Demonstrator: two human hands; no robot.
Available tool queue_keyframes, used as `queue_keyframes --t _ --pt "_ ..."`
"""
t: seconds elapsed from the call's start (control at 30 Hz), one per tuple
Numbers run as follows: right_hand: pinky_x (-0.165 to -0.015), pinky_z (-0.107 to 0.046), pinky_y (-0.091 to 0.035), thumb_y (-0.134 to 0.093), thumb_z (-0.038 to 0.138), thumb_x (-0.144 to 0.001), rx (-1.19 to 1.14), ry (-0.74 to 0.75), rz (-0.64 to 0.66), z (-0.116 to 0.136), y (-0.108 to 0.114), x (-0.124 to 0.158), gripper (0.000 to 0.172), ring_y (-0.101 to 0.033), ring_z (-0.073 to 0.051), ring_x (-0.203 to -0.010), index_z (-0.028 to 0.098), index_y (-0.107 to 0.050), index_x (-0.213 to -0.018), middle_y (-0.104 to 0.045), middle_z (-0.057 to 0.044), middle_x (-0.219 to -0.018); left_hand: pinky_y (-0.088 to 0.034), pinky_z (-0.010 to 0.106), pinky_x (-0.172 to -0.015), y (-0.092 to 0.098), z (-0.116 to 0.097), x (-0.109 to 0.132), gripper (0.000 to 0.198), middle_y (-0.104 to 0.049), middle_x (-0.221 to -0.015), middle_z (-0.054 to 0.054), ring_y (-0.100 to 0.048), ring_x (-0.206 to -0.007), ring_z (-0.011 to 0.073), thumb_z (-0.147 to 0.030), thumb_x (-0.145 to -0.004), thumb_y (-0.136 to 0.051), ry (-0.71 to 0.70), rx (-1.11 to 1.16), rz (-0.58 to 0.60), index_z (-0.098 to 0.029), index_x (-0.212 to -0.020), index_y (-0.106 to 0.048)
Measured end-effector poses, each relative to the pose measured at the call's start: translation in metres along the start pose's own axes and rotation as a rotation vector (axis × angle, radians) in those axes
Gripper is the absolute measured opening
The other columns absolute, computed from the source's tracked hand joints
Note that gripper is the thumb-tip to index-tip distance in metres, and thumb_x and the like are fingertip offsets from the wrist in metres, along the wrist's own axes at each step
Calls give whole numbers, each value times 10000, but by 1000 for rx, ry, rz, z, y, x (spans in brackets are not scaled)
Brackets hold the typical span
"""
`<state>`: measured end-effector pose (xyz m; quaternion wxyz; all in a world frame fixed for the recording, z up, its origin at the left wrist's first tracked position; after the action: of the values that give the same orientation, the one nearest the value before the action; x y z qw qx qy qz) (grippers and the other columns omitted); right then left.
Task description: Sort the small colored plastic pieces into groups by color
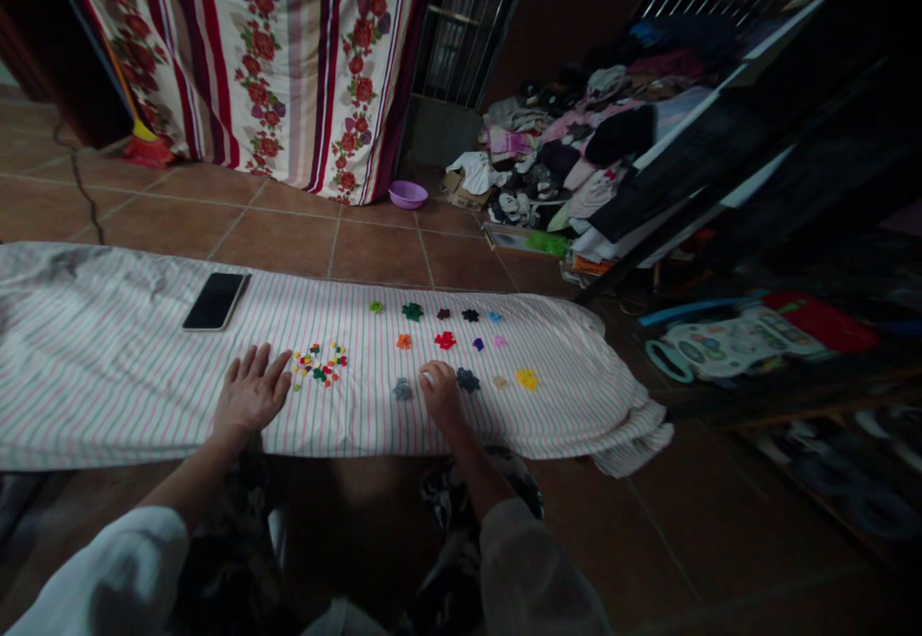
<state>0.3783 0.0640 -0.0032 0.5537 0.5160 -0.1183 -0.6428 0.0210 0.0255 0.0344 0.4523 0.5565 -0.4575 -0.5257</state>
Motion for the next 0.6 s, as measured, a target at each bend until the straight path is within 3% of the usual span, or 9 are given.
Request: queue_keyframes --t 0.4,0.6 --pt "-831 -378 -429 -392 140 -866 91 2 11 9 -3 6 172 -488 -231 -900 196 -555 -862 -553 -69 -866 -254 542 -1123 -5 3 0 531 -463 -1467 141 -319 -1413 342 -391 -896 -356 3 97 -51 -217 -1364 -537" --pt "-854 -391 -422 -388 114 -837 97 -11 -57 8 -3 6 174 -485 -229 -909 198 -540 -854 -538 -68 -879 -251 534 -1127 -2 2 1 528 -466 -1469 126 -315 -1417 330 -385 -897 -360 -3 78 -41 -226 -1373 -524"
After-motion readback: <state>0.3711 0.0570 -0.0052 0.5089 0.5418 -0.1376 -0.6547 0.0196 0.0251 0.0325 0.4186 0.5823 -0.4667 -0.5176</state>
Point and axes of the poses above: each hand's wrist, its own x-axis away from the middle knuckle, its own y-axis out of the back of the hand, z = x × y, the point moved 3 cm from there along -x, towards the middle knuckle
